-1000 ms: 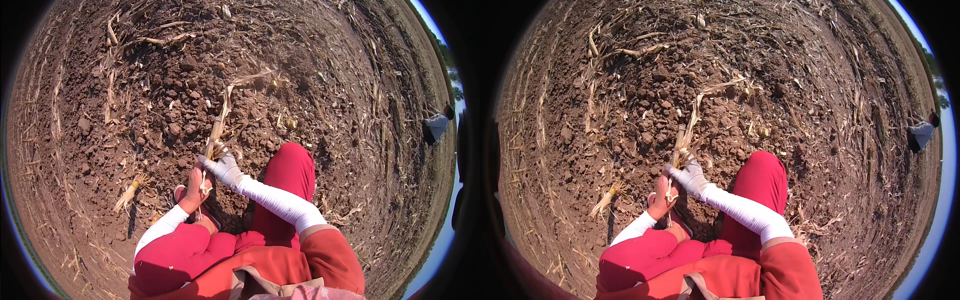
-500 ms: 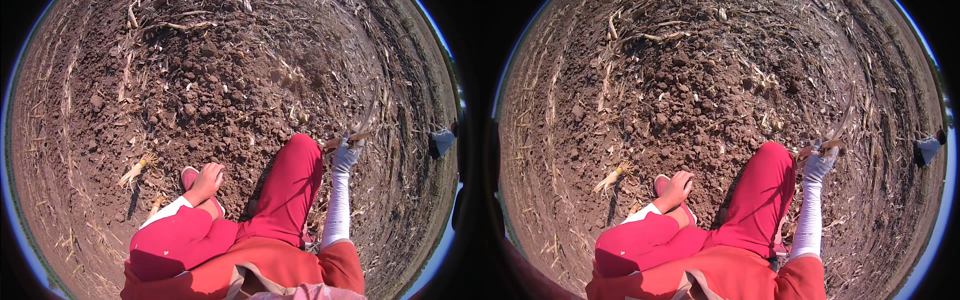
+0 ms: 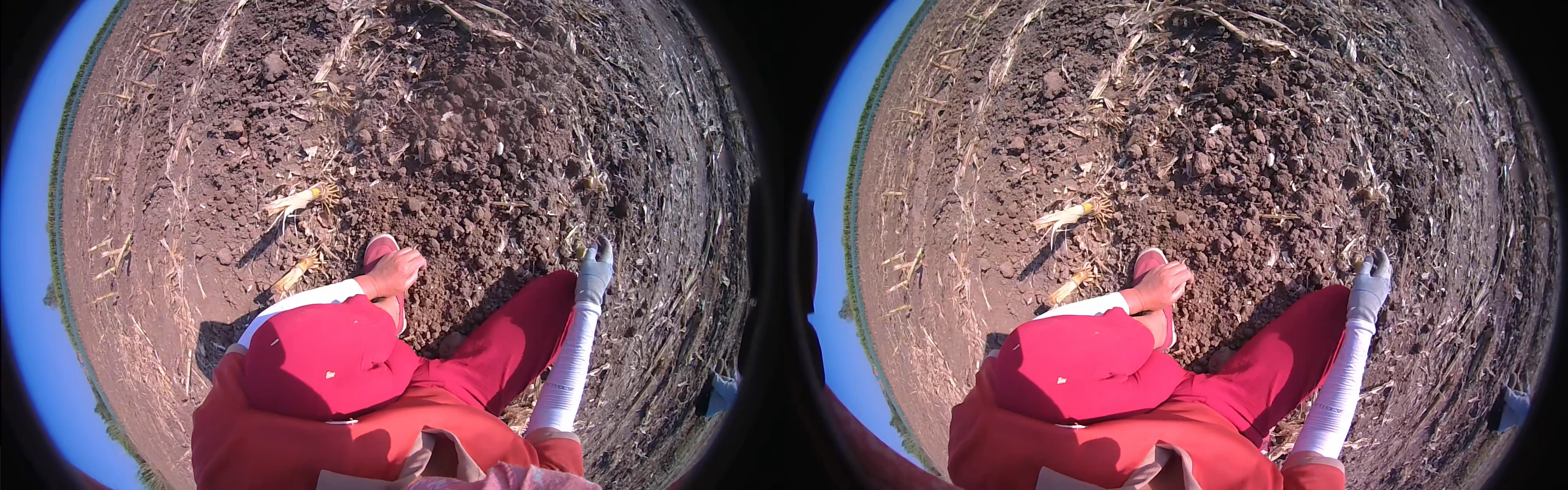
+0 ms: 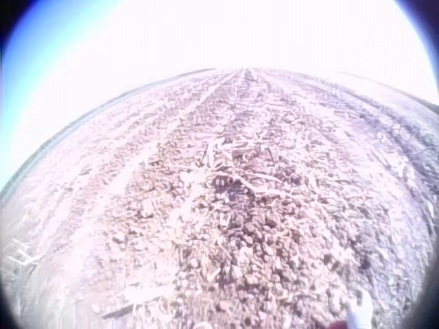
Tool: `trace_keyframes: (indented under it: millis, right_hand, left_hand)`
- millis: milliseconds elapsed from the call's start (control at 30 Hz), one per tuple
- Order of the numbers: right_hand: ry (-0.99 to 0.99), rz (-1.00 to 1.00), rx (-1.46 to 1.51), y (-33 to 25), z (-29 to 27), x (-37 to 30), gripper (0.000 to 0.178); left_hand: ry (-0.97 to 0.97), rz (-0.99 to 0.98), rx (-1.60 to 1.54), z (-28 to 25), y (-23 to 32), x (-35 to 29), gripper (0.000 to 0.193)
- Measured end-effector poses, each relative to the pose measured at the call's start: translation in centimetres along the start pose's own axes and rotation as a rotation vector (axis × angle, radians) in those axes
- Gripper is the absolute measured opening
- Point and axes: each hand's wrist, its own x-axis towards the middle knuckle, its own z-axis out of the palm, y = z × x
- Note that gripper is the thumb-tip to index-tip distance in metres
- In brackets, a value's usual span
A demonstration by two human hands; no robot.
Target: The person repeatedly bends and reaches to pull dry corn stalks and debris from the soil surface, gathering them into small piles. The person moves along the field, clearing debris from multiple spots.
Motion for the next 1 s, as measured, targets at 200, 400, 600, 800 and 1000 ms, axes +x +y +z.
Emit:
trace_keyframes:
  millis: [200, 400, 600, 800, 1000]
  right_hand:
    - [-0.183, -0.421, -0.407, -13.9, 9.7, -4.4, 0.052]
    - [-0.133, -0.558, -0.252, -13.9, 11.2, -4.3, 0.043]
    - [-0.091, -0.541, -0.257, -13.7, 12.0, -4.5, 0.045]
    - [-0.097, -0.523, -0.249, -13.7, 11.9, -4.2, 0.043]
    - [-0.125, -0.476, -0.241, -14.1, 11.8, -3.9, 0.044]
  left_hand:
    - [-0.001, -0.030, -0.070, -0.2, 0.5, 0.5, 0.013]
    - [-0.006, -0.036, -0.069, 0.4, -0.4, -0.3, 0.014]
    - [0.027, -0.020, -0.174, -0.2, -0.4, -0.5, 0.016]
    - [0.235, -0.292, -0.197, -4.8, 0.1, 1.1, 0.011]
    - [-0.022, -0.337, -0.320, -7.6, 0.5, 0.5, 0.014]
